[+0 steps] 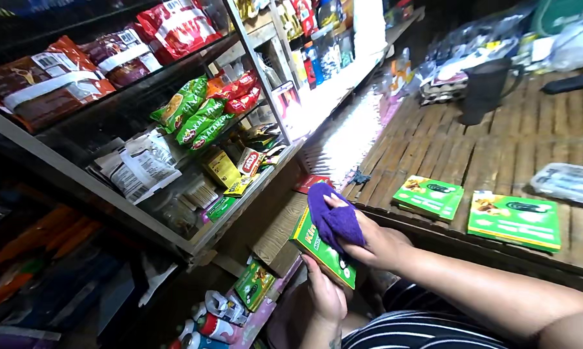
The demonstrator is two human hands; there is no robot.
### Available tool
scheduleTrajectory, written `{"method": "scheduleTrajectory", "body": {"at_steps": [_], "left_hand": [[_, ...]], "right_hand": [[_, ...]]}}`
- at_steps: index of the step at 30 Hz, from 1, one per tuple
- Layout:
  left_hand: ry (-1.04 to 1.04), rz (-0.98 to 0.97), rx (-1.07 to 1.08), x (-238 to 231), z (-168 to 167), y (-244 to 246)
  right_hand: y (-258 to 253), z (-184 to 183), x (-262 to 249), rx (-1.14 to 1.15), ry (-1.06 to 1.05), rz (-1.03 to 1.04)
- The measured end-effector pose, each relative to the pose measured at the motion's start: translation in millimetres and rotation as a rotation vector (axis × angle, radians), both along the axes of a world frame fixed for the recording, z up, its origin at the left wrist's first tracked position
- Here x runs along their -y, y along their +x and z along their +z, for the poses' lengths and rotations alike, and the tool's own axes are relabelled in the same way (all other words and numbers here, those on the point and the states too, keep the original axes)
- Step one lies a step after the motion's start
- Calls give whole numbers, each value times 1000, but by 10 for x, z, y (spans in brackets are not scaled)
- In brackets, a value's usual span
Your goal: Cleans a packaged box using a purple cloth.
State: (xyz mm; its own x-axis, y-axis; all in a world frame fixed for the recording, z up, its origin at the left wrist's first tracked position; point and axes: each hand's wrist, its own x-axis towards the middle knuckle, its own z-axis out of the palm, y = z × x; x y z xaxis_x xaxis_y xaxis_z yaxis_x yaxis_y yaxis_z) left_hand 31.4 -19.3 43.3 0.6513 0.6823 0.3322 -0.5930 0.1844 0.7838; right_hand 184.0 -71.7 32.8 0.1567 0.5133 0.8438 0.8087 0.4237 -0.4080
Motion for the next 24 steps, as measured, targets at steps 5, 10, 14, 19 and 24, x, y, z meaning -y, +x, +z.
{"method": "scheduleTrajectory", "body": {"at_steps": [5, 10, 14, 19, 24], "left_hand": [[-25, 1, 23, -37, 20, -17], [-26, 36, 25, -50, 28, -15], [-30, 17, 14, -33, 46, 2], [-16, 20, 8, -23, 12, 14], [26, 35, -64, 21, -4, 15]], "right_hand": [[-9, -11, 2, -60, 48, -12], [-96, 13, 36, -58, 87, 31], [-132, -32, 4, -73, 109, 48], [-131, -50, -2, -71, 41, 35], [-167, -99, 23, -22, 40, 70]]}}
